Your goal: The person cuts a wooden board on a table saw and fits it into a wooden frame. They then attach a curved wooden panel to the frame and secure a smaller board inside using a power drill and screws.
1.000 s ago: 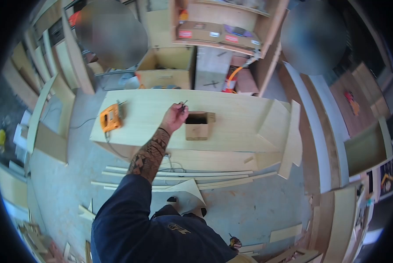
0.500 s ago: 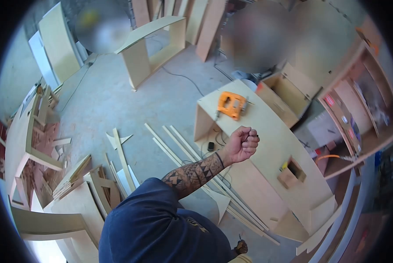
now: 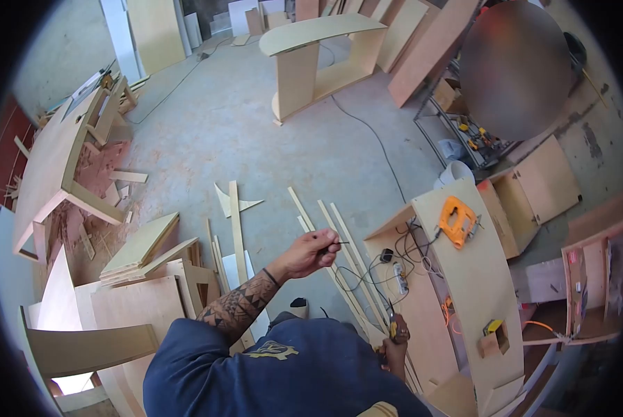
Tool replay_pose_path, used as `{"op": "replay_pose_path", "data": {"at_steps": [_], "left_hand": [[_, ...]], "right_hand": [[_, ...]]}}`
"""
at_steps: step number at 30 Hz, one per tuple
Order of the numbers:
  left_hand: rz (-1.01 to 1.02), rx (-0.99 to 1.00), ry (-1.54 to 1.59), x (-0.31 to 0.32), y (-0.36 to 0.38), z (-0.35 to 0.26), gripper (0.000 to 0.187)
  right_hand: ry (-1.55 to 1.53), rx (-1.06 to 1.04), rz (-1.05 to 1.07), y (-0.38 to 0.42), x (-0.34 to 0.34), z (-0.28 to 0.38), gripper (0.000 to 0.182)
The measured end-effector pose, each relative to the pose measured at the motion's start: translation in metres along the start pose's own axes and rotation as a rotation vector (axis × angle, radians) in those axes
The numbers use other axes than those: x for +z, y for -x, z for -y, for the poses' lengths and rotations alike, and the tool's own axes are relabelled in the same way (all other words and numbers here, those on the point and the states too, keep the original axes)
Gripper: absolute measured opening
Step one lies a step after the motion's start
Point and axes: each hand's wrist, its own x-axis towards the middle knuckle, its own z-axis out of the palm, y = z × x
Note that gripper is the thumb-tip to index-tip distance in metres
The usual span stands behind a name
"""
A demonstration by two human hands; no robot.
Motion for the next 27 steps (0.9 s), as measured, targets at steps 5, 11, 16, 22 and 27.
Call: {"op": "replay_pose_path", "data": {"at_steps": [5,11,16,22,27], "left_hand": [[-0.103,0.172,-0.084,-0.040,0.036,-0.046,0.022],[-0.340,0.262,0.078,-0.080,0.044,-0.087,0.033],[-0.585,0.264,0.051,-0.122,0.006,-0.126,0.024],[-0.699,0.318,0.189,-0.152,-0.045,-0.194,0.026],[-0.634,0.364,0.224,-0.192,-0.089,-0.248,0.020]], "right_hand": [[0.265,-0.208,0.116,-0.024,0.100,0.151,0.041],[0.400,-0.405,0.229,-0.089,0.194,0.229,0.042],[0.179,-0.533,0.463,-0.155,0.286,0.298,0.037],[-0.079,-0.450,0.690,-0.171,0.355,0.415,0.024],[-0.208,-0.429,0.832,-0.187,0.409,0.499,0.025]]}}
